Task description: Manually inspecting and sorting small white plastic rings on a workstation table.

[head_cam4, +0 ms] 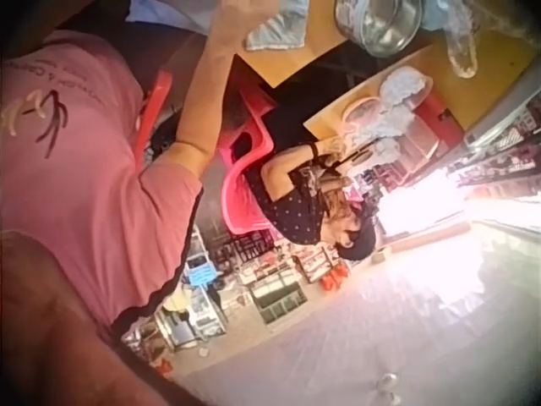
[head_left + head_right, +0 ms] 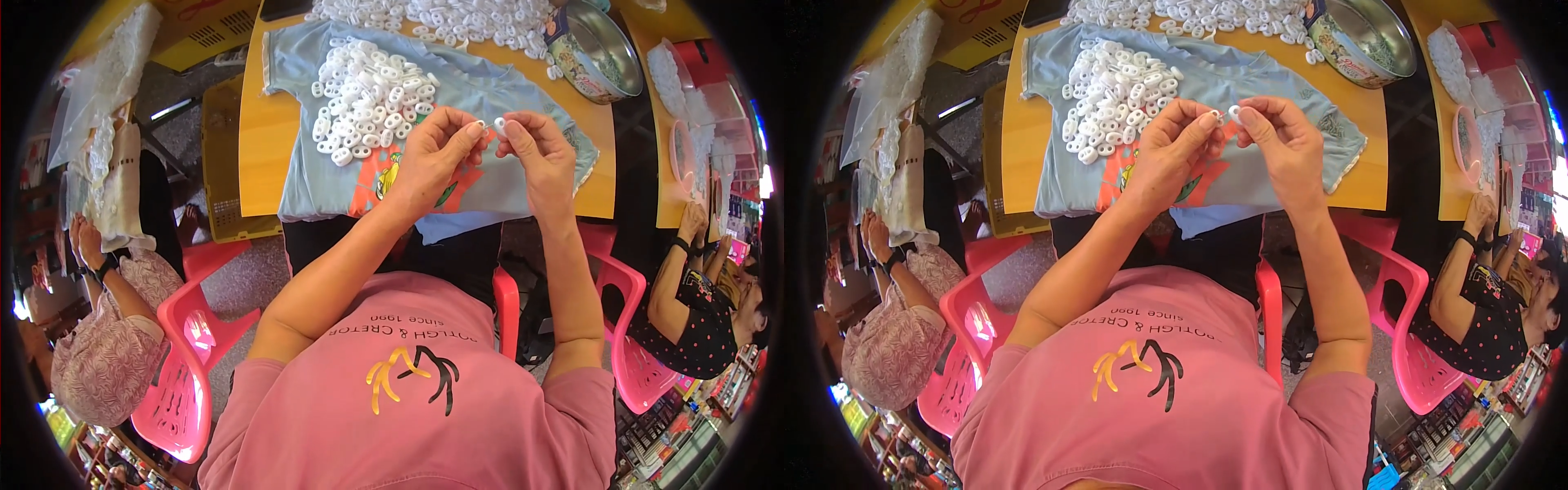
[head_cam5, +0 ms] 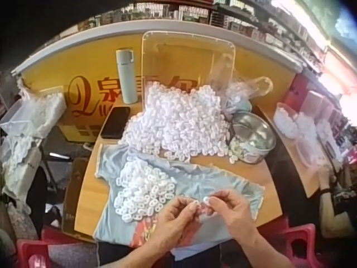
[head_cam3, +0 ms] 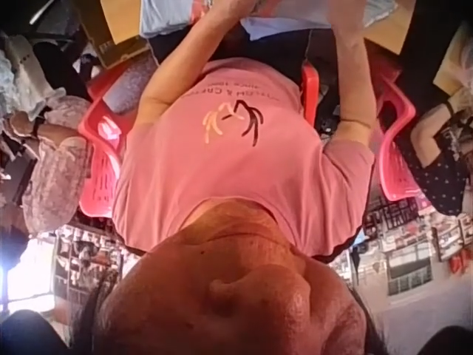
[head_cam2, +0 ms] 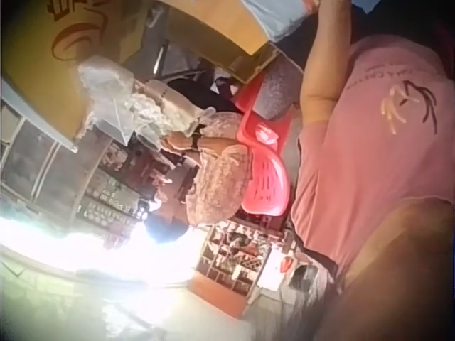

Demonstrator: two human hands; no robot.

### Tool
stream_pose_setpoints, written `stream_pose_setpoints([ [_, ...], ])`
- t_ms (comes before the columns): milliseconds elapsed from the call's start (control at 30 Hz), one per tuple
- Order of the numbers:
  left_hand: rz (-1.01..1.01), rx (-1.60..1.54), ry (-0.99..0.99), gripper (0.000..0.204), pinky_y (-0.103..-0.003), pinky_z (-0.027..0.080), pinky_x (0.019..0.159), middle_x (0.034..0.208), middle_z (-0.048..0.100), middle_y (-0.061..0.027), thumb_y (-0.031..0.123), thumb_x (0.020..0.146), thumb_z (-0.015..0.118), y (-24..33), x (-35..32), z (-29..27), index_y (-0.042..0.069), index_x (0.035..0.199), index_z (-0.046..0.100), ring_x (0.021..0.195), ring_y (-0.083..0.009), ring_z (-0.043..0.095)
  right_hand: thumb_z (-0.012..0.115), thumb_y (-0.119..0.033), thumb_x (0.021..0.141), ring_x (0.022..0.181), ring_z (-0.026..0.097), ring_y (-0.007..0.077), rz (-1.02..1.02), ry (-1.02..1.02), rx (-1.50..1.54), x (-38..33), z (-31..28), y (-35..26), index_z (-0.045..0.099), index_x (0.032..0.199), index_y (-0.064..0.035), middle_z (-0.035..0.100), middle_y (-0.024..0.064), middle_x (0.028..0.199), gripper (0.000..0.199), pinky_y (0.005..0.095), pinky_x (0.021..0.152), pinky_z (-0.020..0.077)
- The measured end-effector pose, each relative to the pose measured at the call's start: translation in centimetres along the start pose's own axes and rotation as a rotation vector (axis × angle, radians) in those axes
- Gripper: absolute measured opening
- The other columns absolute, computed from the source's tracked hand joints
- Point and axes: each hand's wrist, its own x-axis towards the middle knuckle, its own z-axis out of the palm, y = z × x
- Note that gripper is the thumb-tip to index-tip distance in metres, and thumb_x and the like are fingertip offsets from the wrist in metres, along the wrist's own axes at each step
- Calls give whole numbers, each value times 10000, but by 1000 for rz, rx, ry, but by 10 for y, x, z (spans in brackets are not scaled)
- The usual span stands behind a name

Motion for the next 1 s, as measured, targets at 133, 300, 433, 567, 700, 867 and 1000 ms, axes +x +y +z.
stream_pose_setpoints([
  [133, -31, 54, -2, 182, -224, 479, 608, 845, 628, -36, 190, 944, 600, 1, -2, 0, 13, 961, 562, 703, -78, 564, 633, -112, 918, 751, 616, 120, 22, 82, 48, -6, 3, 2, 629, 1070, 12, 665, 63, 913, 196, 253, 706, 509],
  [300, -69, 71, 1, 168, -199, 456, 628, 857, 616, -35, 176, 952, 591, 7, -5, 3, 19, 1000, 559, 725, -76, 553, 642, -105, 911, 737, 621, 111, 3, 104, 14, -8, 9, -1, 633, 1056, 22, 665, 63, 878, 193, 226, 684, 499],
  [433, -60, 95, -2, 175, -192, 446, 609, 850, 615, -32, 185, 951, 593, 7, -4, 3, 20, 999, 559, 719, -69, 550, 636, -91, 912, 736, 618, 106, -57, 102, -9, -9, 11, 0, 632, 1054, 24, 664, 62, 880, 182, 220, 685, 496],
  [567, -73, 85, 11, 175, -178, 424, 573, 837, 614, -29, 188, 951, 592, 7, -4, 5, 23, 996, 559, 708, -63, 547, 635, -81, 911, 737, 614, 103, -87, 120, -37, -10, 12, 1, 632, 1054, 23, 662, 61, 893, 176, 218, 687, 494],
  [700, -62, 98, 11, 176, -162, 387, 526, 820, 614, -24, 192, 950, 594, 8, -4, 6, 25, 994, 559, 685, -57, 542, 629, -70, 913, 762, 612, 101, -136, 151, -121, -11, 18, 0, 625, 1063, 29, 657, 60, 918, 179, 226, 710, 503],
  [867, -78, 88, 16, 172, -166, 396, 537, 819, 615, -27, 189, 948, 599, 9, -4, 6, 25, 986, 562, 689, -60, 545, 625, -47, 911, 776, 609, 99, -218, 148, -172, -11, 19, 6, 619, 1067, 32, 655, 54, 934, 175, 224, 721, 501],
  [1000, -59, 25, 10, 139, -199, 448, 605, 827, 621, -40, 149, 948, 593, 4, -2, 2, 16, 980, 567, 700, -82, 554, 620, -25, 909, 806, 606, 93, -285, 150, -303, -13, 23, 9, 625, 1056, 22, 650, 49, 944, 155, 218, 741, 496],
])
